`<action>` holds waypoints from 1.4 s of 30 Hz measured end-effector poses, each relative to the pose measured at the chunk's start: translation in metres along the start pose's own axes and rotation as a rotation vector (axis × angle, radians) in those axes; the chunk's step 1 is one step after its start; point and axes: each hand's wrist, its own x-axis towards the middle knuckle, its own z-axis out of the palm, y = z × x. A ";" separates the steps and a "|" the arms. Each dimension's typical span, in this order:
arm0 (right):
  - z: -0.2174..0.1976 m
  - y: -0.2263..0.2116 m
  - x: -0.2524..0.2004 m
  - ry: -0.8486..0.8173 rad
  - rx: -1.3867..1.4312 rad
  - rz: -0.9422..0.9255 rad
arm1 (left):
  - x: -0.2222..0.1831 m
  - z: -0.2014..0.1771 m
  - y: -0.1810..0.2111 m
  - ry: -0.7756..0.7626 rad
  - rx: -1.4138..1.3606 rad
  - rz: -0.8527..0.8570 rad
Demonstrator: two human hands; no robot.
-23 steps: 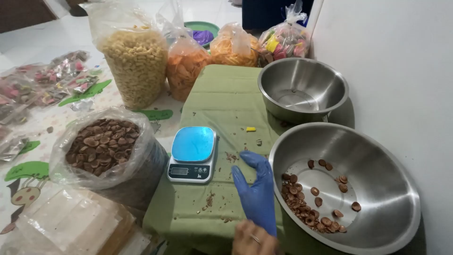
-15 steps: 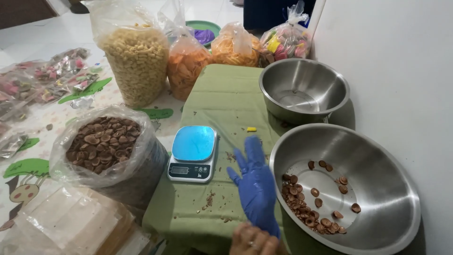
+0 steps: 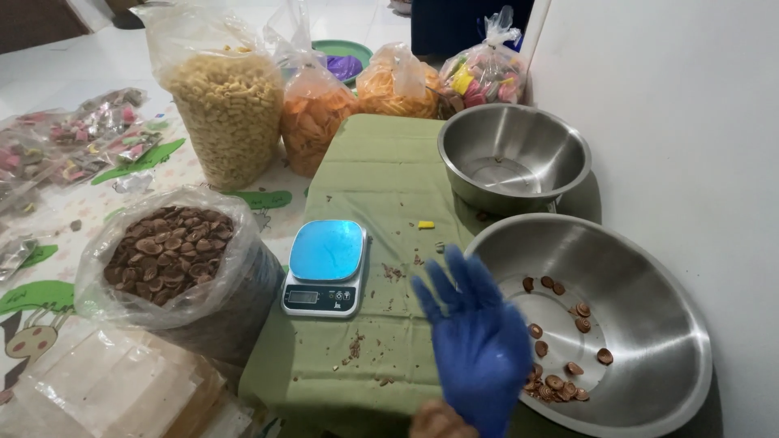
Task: Sorting and transferring small brown food items from a plastic bag into a metal bowl on a production floor.
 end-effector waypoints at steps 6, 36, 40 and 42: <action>-0.021 0.000 -0.073 0.036 -0.123 0.052 | 0.045 0.090 -0.004 0.011 2.068 0.369; -0.016 0.082 0.052 -0.059 -0.818 0.446 | -0.113 -0.010 0.208 0.531 1.907 0.530; 0.004 0.161 0.092 0.202 -0.684 0.711 | -0.110 -0.033 0.321 1.161 2.090 0.821; -0.035 0.228 0.094 0.121 -0.706 0.795 | -0.105 -0.038 0.361 1.068 2.244 0.901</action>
